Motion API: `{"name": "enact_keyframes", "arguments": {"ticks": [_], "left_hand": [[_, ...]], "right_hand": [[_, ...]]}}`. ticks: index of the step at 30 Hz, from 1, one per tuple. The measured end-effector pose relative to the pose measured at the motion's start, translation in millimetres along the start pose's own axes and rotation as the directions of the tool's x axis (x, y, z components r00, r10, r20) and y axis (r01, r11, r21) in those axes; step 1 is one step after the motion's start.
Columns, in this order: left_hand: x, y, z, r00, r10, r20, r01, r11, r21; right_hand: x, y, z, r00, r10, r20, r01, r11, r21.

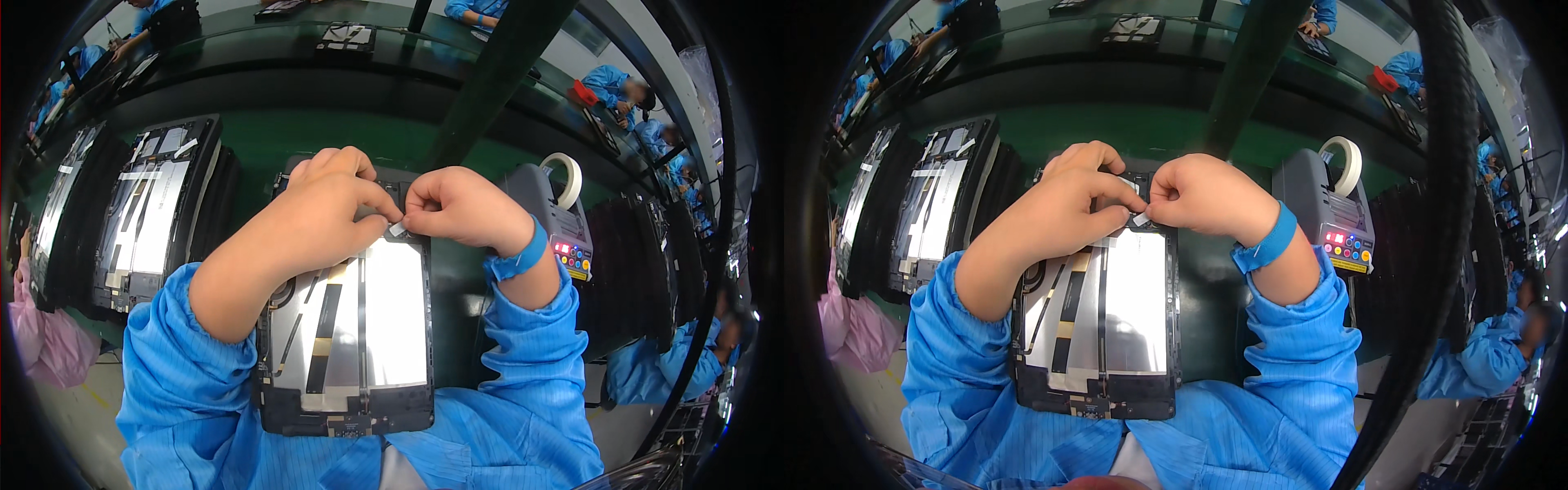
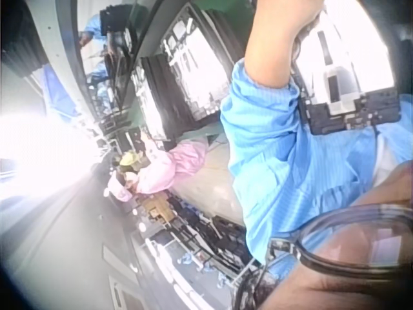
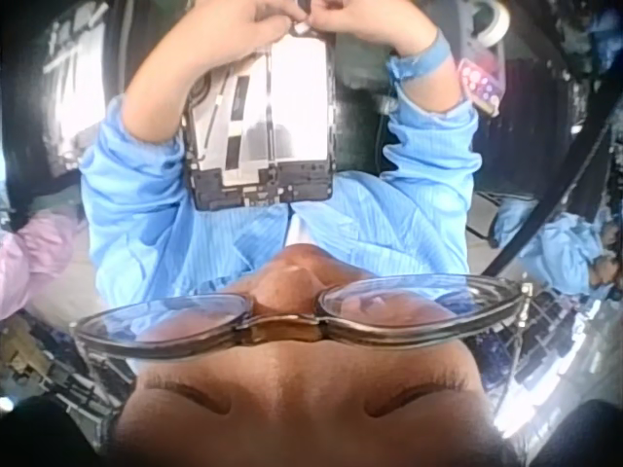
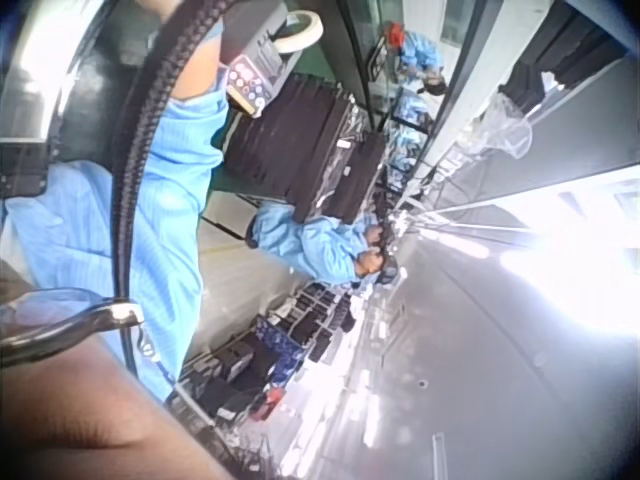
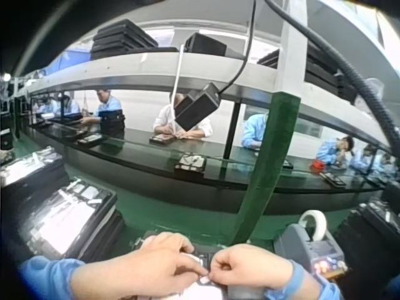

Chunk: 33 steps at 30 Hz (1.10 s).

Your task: The person is assembling electronic devices, likely hard drives, on a factory assembly line. They repeatedly apply small white adhesive strips to the internal components of the devices, then stack the finished units on a pile to their left.

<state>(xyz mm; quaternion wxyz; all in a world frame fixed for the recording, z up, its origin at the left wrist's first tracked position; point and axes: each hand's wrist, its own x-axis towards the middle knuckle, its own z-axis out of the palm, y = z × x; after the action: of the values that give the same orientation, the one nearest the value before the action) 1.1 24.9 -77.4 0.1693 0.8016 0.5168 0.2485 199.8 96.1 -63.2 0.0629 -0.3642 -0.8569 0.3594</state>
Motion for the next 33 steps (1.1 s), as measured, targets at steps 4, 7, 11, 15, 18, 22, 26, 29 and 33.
{"name": "enact_keyframes", "arguments": {"ticks": [4,7,11,15,18,22,26,29,33], "left_hand": [[7.9,5.8,-0.9,0.996,-0.084,0.009,0.084,0.996,0.018],[13.4,7.0,0.9,0.993,-0.112,0.036,0.111,0.993,0.033],[13.4,9.8,-2.1,0.992,-0.117,0.043,0.117,0.993,0.01],[12.2,6.9,1.4,0.996,-0.089,0.006,0.088,0.996,0.004],[12.1,5.1,3.5,0.997,-0.083,-0.001,0.083,0.997,0.004],[11.2,4.5,4.2,0.997,-0.08,-0.012,0.08,0.997,0.001],[11.2,4.7,3.5,0.996,-0.085,-0.008,0.085,0.996,0.006],[10.6,2.7,6.3,0.997,-0.078,-0.029,0.078,0.997,0.009],[11.9,3.6,5.0,0.995,-0.1,-0.012,0.101,0.995,0.01]], "right_hand": [[2.5,-6.9,0.4,0.989,0.146,0.028,-0.145,0.989,-0.014],[2.9,-10.5,-1.5,0.987,0.161,0.015,-0.16,0.984,-0.082],[-10.2,-3.7,-0.4,0.991,0.132,-0.038,-0.121,0.971,0.208],[-14.8,-1.3,5.4,0.98,0.138,-0.143,-0.093,0.953,0.288],[-12.6,-4.2,12.7,0.964,0.134,-0.23,-0.097,0.981,0.168],[-10.1,-15.3,16.9,0.93,0.265,-0.254,-0.261,0.964,0.053],[-7.5,-25.6,13.7,0.911,0.355,-0.21,-0.355,0.934,0.04],[-4.0,-25.1,8.7,0.907,0.392,-0.151,-0.388,0.92,0.058],[-7.9,-18.9,-0.9,0.874,0.474,-0.107,-0.471,0.88,0.058]]}}
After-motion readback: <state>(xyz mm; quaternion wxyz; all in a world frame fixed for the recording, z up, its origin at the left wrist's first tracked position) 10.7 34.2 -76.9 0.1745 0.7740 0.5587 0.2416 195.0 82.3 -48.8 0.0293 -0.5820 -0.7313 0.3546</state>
